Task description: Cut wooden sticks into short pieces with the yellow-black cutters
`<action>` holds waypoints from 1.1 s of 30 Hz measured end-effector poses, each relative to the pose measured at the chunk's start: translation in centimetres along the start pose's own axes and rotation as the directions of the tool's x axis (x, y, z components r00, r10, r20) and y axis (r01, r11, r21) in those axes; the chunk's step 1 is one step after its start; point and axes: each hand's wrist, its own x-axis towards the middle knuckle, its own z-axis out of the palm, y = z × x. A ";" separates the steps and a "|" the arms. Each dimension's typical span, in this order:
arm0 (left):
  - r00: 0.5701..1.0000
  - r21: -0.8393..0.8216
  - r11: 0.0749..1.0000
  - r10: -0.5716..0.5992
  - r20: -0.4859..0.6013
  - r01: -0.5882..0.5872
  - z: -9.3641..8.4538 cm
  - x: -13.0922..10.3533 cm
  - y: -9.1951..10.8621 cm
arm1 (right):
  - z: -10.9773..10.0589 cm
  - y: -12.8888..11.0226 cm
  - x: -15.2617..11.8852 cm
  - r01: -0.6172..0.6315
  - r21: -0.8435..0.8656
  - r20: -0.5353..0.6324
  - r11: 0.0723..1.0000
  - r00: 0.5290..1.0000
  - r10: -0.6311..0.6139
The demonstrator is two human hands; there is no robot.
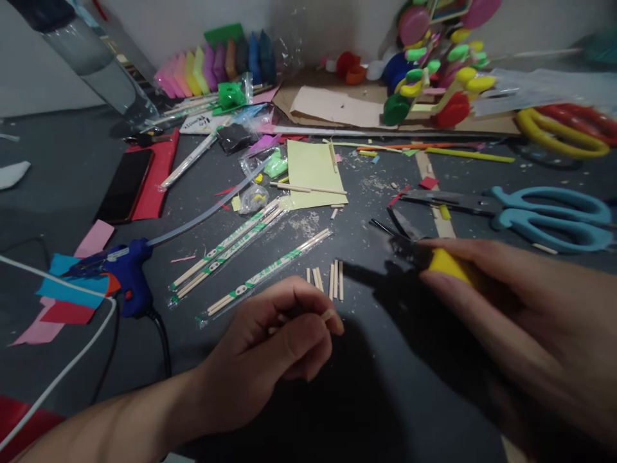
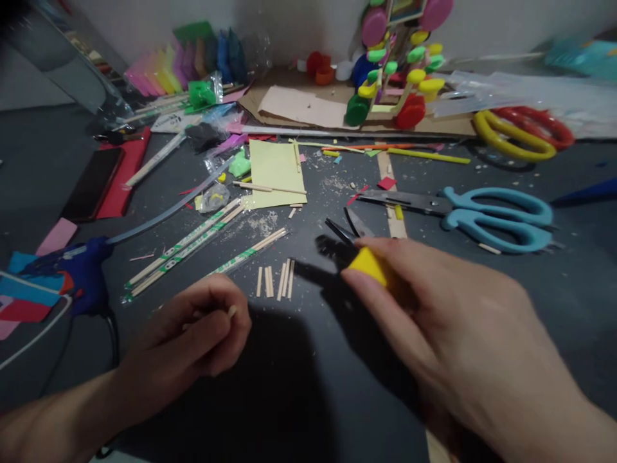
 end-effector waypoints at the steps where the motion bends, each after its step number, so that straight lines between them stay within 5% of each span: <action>1: 1.000 -0.001 1.000 -0.011 0.018 0.011 0.0 0.0 0.0 | -0.1 0.6 0.3 -0.067 -0.111 -0.013 0.992 0.998 0.066; 6: 0.991 -0.054 0.992 -0.112 0.072 0.116 0.0 0.1 -0.5 | -0.4 3.8 1.8 -0.264 -0.436 0.067 0.860 0.944 0.324; 8: 0.984 -0.082 0.981 -0.172 0.053 0.176 -0.1 0.2 -0.6 | 0.0 4.9 2.1 -0.244 -0.441 0.105 0.864 0.942 0.320; 14: 0.957 -0.049 0.956 -0.289 0.007 0.289 0.0 0.3 -0.5 | 0.3 6.7 1.6 -0.268 -0.464 -0.046 0.845 0.959 0.279; 20: 0.962 -0.021 0.962 -0.272 -0.025 0.272 -0.2 0.4 -0.9 | -2.4 4.3 0.2 -0.138 -0.405 0.151 0.904 0.965 0.215; 24: 0.965 -0.072 0.964 -0.259 -0.043 0.256 -0.3 0.6 -1.0 | -2.3 2.1 -0.5 -0.074 -0.421 0.321 0.904 0.920 0.225; 33: 0.960 -0.125 0.960 -0.263 -0.094 0.251 0.1 0.5 -0.7 | -1.6 0.2 0.2 -0.115 -0.395 0.298 0.911 0.923 0.245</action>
